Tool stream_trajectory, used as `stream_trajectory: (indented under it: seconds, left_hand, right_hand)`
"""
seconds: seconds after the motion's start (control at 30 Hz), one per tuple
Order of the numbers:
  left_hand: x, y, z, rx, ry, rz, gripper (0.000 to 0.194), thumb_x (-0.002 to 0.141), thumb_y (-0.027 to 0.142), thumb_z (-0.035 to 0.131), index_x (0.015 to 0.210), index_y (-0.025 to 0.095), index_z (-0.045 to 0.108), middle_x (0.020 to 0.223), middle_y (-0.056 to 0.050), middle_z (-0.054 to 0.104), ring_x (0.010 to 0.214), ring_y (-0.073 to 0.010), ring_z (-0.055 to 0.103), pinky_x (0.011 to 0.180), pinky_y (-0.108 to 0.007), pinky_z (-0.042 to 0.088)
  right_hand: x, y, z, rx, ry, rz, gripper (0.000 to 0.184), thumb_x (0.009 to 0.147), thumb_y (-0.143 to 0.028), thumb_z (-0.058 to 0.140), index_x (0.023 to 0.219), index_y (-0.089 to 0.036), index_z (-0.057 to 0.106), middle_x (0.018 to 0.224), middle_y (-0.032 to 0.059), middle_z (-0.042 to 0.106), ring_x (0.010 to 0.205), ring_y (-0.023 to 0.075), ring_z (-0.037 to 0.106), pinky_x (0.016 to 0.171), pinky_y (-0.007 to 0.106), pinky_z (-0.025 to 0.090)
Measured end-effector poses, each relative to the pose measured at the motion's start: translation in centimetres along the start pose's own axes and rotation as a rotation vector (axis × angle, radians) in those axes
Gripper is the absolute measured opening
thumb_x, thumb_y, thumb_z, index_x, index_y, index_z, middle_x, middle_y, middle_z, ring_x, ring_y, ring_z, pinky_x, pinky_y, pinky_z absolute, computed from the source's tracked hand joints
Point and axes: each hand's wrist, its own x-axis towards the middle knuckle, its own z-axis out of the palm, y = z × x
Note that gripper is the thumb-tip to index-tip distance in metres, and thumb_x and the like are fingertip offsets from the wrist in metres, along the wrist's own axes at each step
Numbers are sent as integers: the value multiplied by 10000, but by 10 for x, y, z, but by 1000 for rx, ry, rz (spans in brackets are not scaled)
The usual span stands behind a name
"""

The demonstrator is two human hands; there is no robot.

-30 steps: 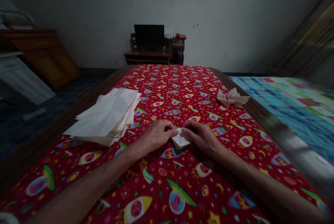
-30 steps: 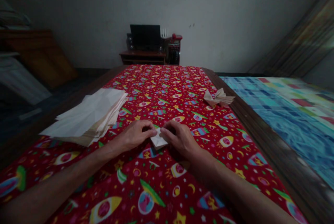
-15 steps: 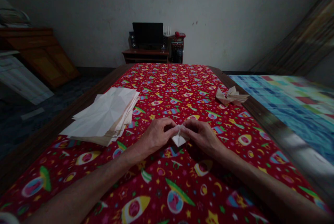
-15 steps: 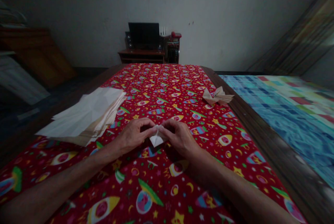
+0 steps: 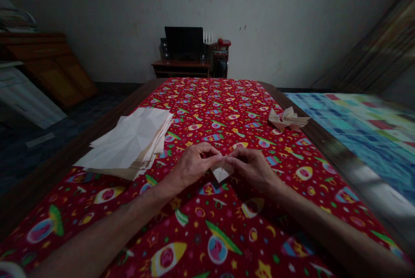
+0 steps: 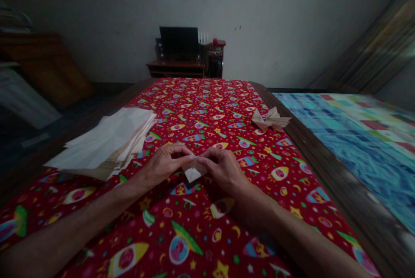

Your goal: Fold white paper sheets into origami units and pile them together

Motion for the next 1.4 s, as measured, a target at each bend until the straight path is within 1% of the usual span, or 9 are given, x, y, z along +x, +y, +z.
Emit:
stream_trajectory:
  seconds: [0.3,0.57,0.73,0.83,0.97,1.1,1.23,1.3,1.4]
  left_hand:
    - [4,-18,-6,-30,117,-41,219,821,364,530,789,155,588,705,2,610,638,-119,560,590,-206,446]
    - [8,-36,-7,-57,149,-72,180,827,355,474,787,181,497,623,25,571,565,-120,557,560,-219,433]
    - [7,-37,-8,192,189,-30,92,793,258,512,750,179,526,683,7,604,636,-133,576,601,-225,433]
    - [3,-35,-6,349,138,4,33,797,186,518,801,190,550,719,12,627,665,-137,595,621,-227,435]
    - [-5,-29,-2,621,41,131,249,852,138,468,1067,225,555,908,-18,655,835,-174,616,744,-277,459]
    - [-10,-22,-3,848,65,333,455,877,119,460,1304,276,452,1230,-80,548,1134,-253,499,942,-415,402]
    - [-12,-20,-4,843,-122,552,495,873,62,442,1313,289,450,1431,-12,405,1357,-247,259,1102,-468,239]
    - [-14,-22,-1,808,-231,570,508,864,38,411,1332,233,429,1427,-14,421,1380,-219,229,1133,-444,202]
    - [-18,-26,5,750,-284,515,595,798,-11,385,1367,163,378,1427,-47,424,1373,-186,268,1139,-397,223]
  right_hand:
    - [7,11,-6,40,203,21,228,802,-386,536,696,-185,549,590,-17,549,531,108,496,489,218,395]
    - [10,20,-10,141,214,152,211,815,-409,487,758,-206,484,581,-17,570,472,115,534,442,221,422]
    - [11,26,-16,-165,214,22,114,801,-292,497,830,-195,548,597,-14,579,486,121,515,449,218,376]
    - [9,25,-18,-392,166,-48,133,802,-212,478,825,-188,606,659,8,629,564,130,555,519,220,383]
    - [5,23,-19,-668,46,-204,220,815,-157,450,825,-184,668,722,37,651,609,133,562,551,222,346]
    - [2,22,-18,-908,-26,-280,275,823,-151,460,941,-214,700,732,47,612,558,117,498,511,233,270]
    - [0,20,-16,-1112,-39,-294,253,845,-213,496,995,-263,693,739,41,580,550,116,461,496,253,211]
    - [-1,19,-15,-1176,-44,-274,236,852,-222,501,980,-271,693,748,42,585,551,119,463,488,261,197]
    - [-2,14,-15,-1245,-46,-235,212,868,-234,495,929,-263,696,761,53,604,568,139,497,475,265,219]
